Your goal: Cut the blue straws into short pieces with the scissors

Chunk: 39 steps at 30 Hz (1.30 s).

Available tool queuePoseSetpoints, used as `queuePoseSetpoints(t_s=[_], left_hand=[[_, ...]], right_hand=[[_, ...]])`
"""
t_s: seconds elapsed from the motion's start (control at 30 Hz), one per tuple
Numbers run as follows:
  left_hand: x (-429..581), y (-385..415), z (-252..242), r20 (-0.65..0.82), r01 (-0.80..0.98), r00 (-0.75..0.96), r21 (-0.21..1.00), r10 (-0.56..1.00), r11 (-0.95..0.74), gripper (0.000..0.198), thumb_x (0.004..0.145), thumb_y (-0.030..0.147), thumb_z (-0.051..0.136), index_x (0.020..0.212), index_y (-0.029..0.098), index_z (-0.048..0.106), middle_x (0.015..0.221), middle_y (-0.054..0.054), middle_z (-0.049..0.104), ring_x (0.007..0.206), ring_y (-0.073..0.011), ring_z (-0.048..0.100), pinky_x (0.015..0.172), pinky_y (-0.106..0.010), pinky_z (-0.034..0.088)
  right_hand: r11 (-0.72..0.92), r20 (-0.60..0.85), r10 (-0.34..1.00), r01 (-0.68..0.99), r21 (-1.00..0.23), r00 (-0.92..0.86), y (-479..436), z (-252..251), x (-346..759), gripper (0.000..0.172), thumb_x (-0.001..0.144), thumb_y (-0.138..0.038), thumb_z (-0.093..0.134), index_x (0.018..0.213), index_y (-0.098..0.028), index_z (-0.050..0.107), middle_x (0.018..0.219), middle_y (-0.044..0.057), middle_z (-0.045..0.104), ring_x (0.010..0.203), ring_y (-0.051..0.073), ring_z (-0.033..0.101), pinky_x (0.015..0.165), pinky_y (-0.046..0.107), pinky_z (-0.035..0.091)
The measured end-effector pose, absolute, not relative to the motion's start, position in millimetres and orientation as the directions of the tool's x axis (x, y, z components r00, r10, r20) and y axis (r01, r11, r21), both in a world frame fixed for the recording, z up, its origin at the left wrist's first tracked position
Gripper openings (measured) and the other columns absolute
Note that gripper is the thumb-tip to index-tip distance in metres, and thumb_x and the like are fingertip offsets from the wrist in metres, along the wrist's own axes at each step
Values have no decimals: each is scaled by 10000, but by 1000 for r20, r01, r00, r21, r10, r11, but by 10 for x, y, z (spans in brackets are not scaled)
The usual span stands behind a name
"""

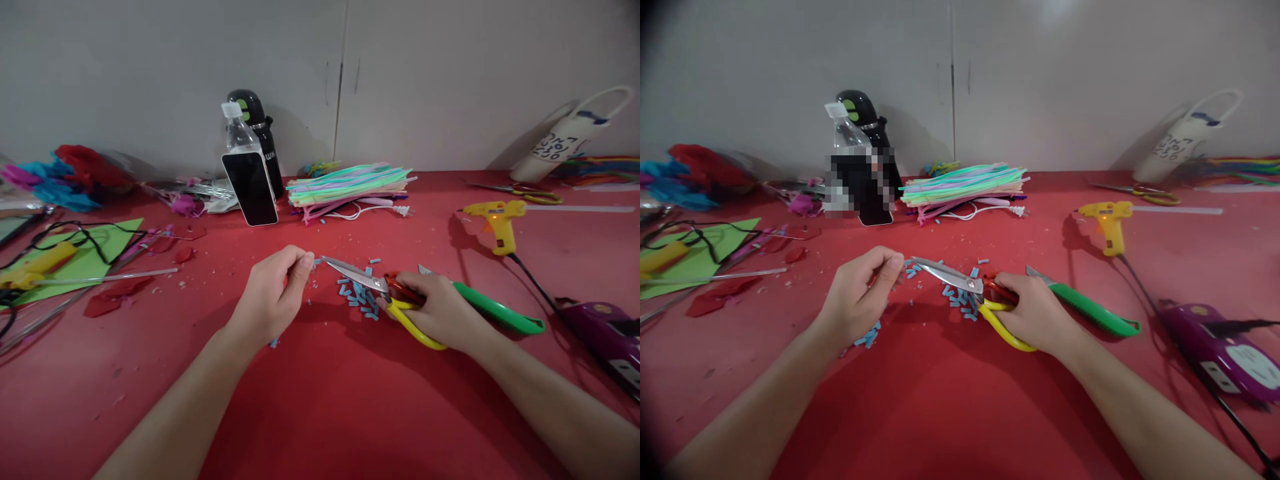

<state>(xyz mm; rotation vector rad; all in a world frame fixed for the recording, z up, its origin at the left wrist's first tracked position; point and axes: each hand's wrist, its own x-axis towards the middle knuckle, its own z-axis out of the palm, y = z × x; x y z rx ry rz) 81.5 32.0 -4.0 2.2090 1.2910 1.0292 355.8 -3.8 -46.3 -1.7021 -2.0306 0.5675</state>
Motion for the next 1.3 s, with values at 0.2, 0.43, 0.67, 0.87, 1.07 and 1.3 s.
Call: queuePoseSetpoints(t_s=[0.2, 0.43, 0.67, 0.87, 1.07, 1.3], left_hand=[[817, 326, -52, 419, 574, 321, 627, 849, -526, 265, 1021, 301, 454, 793, 185, 523, 684, 26, 544, 619, -103, 485, 613, -229, 396], [818, 324, -46, 419, 580, 324, 621, 848, -528, 259, 1019, 305, 446, 805, 186, 531, 699, 14, 554, 633, -115, 498, 618, -234, 408], [816, 324, -54, 415, 584, 323, 620, 850, -525, 262, 1018, 303, 444, 804, 184, 539, 700, 12, 570, 636, -115, 513, 626, -234, 418], [816, 327, -49, 417, 579, 324, 622, 849, -527, 256, 1019, 306, 449, 815, 182, 542, 707, 14, 575, 653, -114, 524, 642, -231, 423], [802, 331, -63, 418, 575, 325, 625, 848, -528, 243, 1018, 315, 458, 838, 185, 557, 736, 7, 590, 679, -122, 532, 659, -238, 428], [801, 334, -54, 418, 584, 318, 621, 851, -523, 243, 1015, 314, 460, 836, 187, 564, 738, -1, 600, 678, -126, 535, 653, -240, 430]], right_hand=[[178, 70, 983, 814, -553, -168, -45, -459, 3565, 315, 774, -340, 639, 652, -211, 379, 602, -57, 315, 594, 110, 262, 515, 259, 214], [195, 72, 980, 813, -548, -187, -44, -457, 3571, 312, 785, -316, 620, 646, -213, 360, 588, -56, 329, 585, 109, 267, 513, 258, 225], [199, 81, 979, 819, -538, -185, -24, -459, 3567, 272, 776, -294, 624, 639, -208, 405, 583, -56, 362, 579, 109, 286, 507, 252, 235], [181, 92, 983, 811, -557, -157, -20, -459, 3555, 295, 753, -287, 631, 625, -208, 378, 572, -60, 330, 580, 107, 266, 508, 242, 237], [168, 70, 985, 798, -579, -157, -41, -455, 3562, 303, 760, -330, 646, 642, -211, 393, 600, -57, 318, 587, 109, 265, 505, 247, 235], [193, 87, 981, 814, -548, -174, -43, -461, 3562, 329, 792, -356, 627, 641, -211, 373, 603, -53, 303, 588, 108, 260, 506, 246, 242]])
